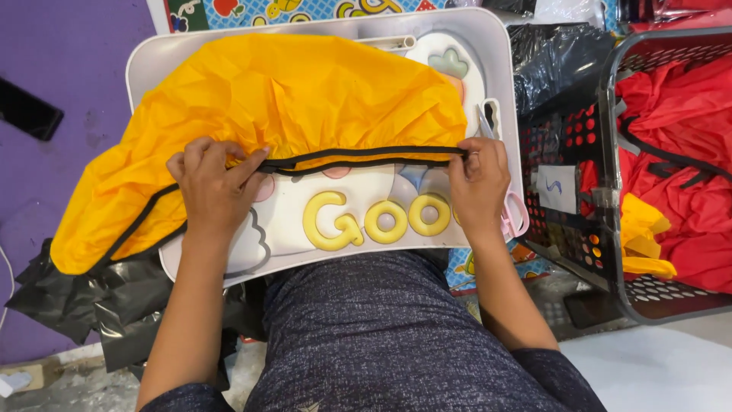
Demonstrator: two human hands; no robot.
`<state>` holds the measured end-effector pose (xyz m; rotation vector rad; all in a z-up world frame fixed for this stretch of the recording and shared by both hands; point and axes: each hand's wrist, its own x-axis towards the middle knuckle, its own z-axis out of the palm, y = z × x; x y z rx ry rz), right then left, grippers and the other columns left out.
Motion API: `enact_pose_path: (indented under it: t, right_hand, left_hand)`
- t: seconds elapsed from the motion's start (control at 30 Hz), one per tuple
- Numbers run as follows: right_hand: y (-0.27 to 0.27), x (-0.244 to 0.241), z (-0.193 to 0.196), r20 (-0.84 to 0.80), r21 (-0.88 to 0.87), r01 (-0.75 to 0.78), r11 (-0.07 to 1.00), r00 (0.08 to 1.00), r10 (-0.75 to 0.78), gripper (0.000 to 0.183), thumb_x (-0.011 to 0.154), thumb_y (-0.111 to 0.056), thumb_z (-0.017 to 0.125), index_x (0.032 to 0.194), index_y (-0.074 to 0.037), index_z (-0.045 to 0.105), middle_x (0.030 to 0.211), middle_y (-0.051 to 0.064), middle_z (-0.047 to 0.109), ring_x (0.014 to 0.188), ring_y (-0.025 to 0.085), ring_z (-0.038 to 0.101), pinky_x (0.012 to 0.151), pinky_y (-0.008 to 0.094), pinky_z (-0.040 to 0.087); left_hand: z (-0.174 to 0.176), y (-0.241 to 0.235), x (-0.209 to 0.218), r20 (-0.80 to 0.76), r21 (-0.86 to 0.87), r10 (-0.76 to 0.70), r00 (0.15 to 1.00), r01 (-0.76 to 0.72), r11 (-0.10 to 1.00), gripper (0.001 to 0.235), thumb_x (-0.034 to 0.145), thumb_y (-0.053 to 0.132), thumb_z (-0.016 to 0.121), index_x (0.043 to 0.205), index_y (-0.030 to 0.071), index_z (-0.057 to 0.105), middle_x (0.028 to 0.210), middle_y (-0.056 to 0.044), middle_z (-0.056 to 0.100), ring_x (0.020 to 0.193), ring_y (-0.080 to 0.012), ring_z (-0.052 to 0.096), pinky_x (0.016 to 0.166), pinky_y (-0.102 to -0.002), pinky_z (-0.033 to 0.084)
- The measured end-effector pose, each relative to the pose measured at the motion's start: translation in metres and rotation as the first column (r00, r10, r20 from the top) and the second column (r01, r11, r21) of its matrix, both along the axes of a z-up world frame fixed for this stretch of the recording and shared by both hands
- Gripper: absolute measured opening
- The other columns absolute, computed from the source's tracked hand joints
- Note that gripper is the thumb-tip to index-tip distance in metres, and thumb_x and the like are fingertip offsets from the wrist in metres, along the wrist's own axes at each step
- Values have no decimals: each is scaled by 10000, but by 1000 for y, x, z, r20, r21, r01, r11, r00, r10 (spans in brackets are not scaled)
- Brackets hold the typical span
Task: The person holds a yellow fabric item with a black elastic edge on a white tray and uses pink scissors to trim the elastic band. They repeatedly cut small sections of the black band, then stretch and inspect the fabric item.
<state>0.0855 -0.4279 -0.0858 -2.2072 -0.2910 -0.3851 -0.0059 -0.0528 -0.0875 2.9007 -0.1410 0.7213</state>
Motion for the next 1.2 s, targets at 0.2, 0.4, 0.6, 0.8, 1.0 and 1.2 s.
enact_pose_path:
  t: [0.2, 0.4, 0.6, 0.8, 1.0, 1.2]
  right_hand:
    - [-12, -7, -25, -156, 231, -28, 972, 986, 66, 246, 837, 195, 766, 919, 1, 639, 1026, 107, 486, 910, 307, 739, 823, 358, 617]
    - [2, -15, -15, -231, 374, -111, 921, 951, 208, 268, 838, 128, 778, 1058, 59, 643, 1153, 144, 460, 1004, 334, 723, 875, 380, 629]
    - [8, -15, -11, -113, 252, -126, 959, 981, 158, 158, 913, 83, 763, 1059, 28, 734, 1061, 153, 551, 884, 230, 666, 787, 322, 620]
    - [-1, -22, -27, -161, 238, -34, 971, 984, 74, 161, 843, 58, 824, 968, -11, 749, 1000, 128, 599, 852, 213, 683, 761, 326, 601]
    - [5, -32, -8, -119, 139, -105, 985, 985, 122, 156, 835, -1, 852, 940, -43, 744, 1007, 91, 617, 899, 269, 717, 801, 353, 592]
    - [-11, -13, -20, -97, 6, -132, 991, 986, 132, 170, 900, -132, 846, 936, -61, 696, 870, 96, 643, 811, 279, 709, 710, 340, 609]
  left_hand:
    - [-3, 9, -12, 60, -1, 119, 991, -119, 993, 256, 825, 100, 958, 970, 288, 864, 988, 17, 652, 1176, -239, 505, 1013, -443, 286]
    - [31, -26, -21, 8, 70, 55, 998, -56, 996, 695, 628, 100, 962, 1286, 205, 766, 1357, -100, 572, 1344, -409, 369, 978, -573, 259]
    - [16, -98, 8, 266, -275, -261, 928, 333, 902, 263, 902, 19, 733, 1140, 112, 793, 1142, -128, 681, 1077, -374, 656, 926, -475, 520]
    - [-18, -100, 11, 159, -194, -227, 961, 256, 947, 65, 916, 86, 734, 931, 141, 766, 941, -46, 673, 899, -277, 668, 761, -379, 486]
    - [-16, -117, 9, 185, -196, -253, 950, 288, 937, 176, 968, 238, 685, 1111, 157, 749, 1015, -65, 633, 974, -307, 636, 836, -435, 502]
    - [-25, -167, 32, 163, -221, -383, 909, 412, 884, 160, 981, 142, 604, 1086, 167, 723, 1026, -64, 632, 992, -305, 625, 805, -415, 484]
